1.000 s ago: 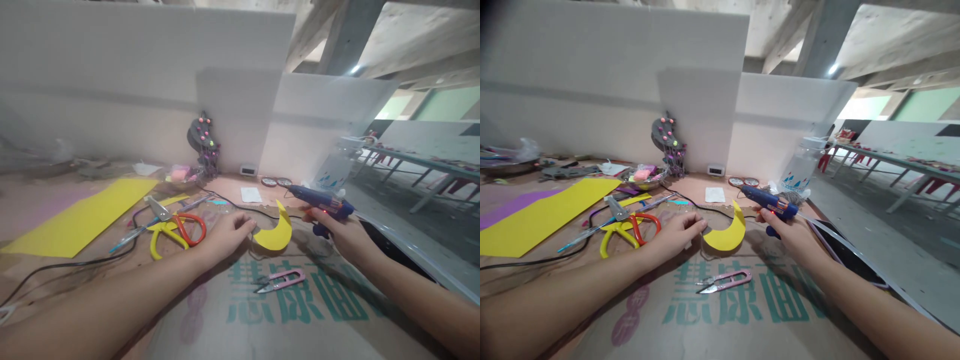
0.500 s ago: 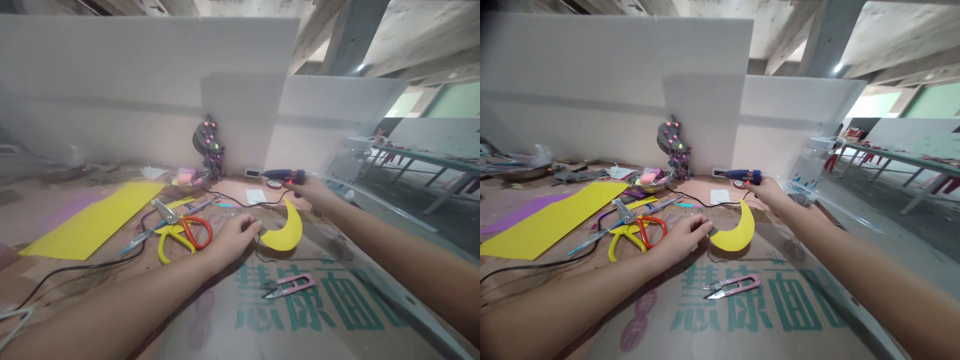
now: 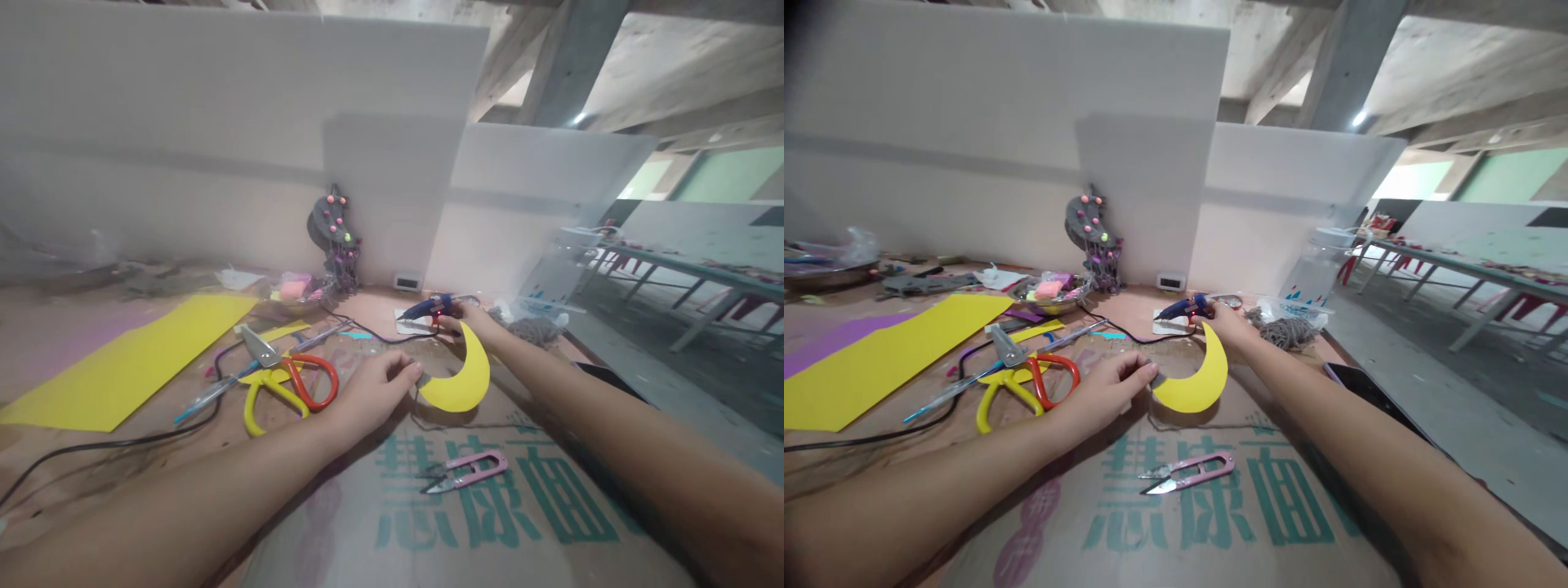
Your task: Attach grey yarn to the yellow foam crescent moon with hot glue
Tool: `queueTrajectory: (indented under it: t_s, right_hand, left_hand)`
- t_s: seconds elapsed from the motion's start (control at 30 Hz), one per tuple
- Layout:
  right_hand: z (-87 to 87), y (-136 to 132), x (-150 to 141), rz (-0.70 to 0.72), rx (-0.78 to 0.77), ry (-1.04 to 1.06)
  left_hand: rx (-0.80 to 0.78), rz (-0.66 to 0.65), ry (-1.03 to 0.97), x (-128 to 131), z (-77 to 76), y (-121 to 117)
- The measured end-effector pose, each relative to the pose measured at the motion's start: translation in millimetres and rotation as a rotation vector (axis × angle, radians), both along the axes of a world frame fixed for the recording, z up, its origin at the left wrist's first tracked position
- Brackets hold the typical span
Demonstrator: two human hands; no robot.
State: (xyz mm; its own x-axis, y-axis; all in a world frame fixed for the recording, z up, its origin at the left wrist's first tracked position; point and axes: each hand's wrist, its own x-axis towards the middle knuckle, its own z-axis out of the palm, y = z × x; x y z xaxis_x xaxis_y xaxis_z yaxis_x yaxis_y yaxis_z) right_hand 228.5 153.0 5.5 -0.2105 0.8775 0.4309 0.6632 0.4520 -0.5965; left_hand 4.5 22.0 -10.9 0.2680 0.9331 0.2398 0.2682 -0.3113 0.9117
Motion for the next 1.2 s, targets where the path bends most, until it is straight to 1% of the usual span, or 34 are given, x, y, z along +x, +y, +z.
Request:
queueTrajectory:
  t_s: [0.1,0.23,0.33,0.43,0.57,0.63,0.73,0.8,0.9,0.93,0.97,1.03,1.1,1.13,1.2]
  right_hand:
    - [8.9,-14.6,8.4,-0.018,0.013,-0.047]
    - [17.0,-52.0,20.0,-0.011,0.069,-0.139]
    - [17.2,-87.4,20.2,0.100,0.095,-0.227]
    - [17.4,-118.1,11.4,0.213,0.124,-0.345]
    - [19.6,-144.4,-5.6,0.377,0.007,-0.466]
    - [18.4,-152.6,-12.9,0.417,-0.002,-0.482]
    - [13.2,-161.8,-20.6,0.439,0.084,-0.467]
    - [8.8,-166.4,-23.0,0.424,0.110,-0.438]
    - [2.0,-170.0,-22.3,0.355,0.098,-0.415]
    - [-0.3,-170.1,-21.0,0.354,0.127,-0.423]
    - [-2.3,-169.7,-19.2,0.367,0.183,-0.434]
    - [-4.4,-168.1,-15.0,0.408,0.360,-0.449]
    - [-2.3,-166.7,-10.8,0.422,0.519,-0.453]
    - [0.7,-166.4,-9.0,0.410,0.566,-0.452]
    - [9.8,-166.5,-6.4,0.379,0.579,-0.461]
  left_hand:
    - [0.006,0.039,-0.037,-1.1,1.9,1.4]
    - [0.025,0.091,-0.072,-4.5,0.9,4.2]
    - [0.034,0.113,-0.078,-5.8,0.2,4.7]
    - [0.029,0.129,-0.073,-5.6,2.9,2.9]
    - [0.023,0.155,-0.087,-5.3,8.6,-0.4]
    - [0.020,0.157,-0.095,-5.3,10.6,-1.2]
    - [0.026,0.162,-0.089,-5.6,12.1,-1.4]
    - [0.034,0.163,-0.085,-5.9,11.9,-1.2]
    - [0.052,0.159,-0.058,-5.7,10.1,-1.8]
    - [0.058,0.158,-0.038,-5.4,9.3,-2.3]
    - [0.062,0.152,-0.016,-4.9,8.5,-2.9]
    - [0.067,0.123,0.034,-3.8,7.1,-4.2]
    - [0.072,0.085,0.075,-2.9,6.2,-5.1]
    - [0.075,0.074,0.094,-2.7,6.0,-5.3]
    - [0.082,0.059,0.123,-2.6,5.6,-5.6]
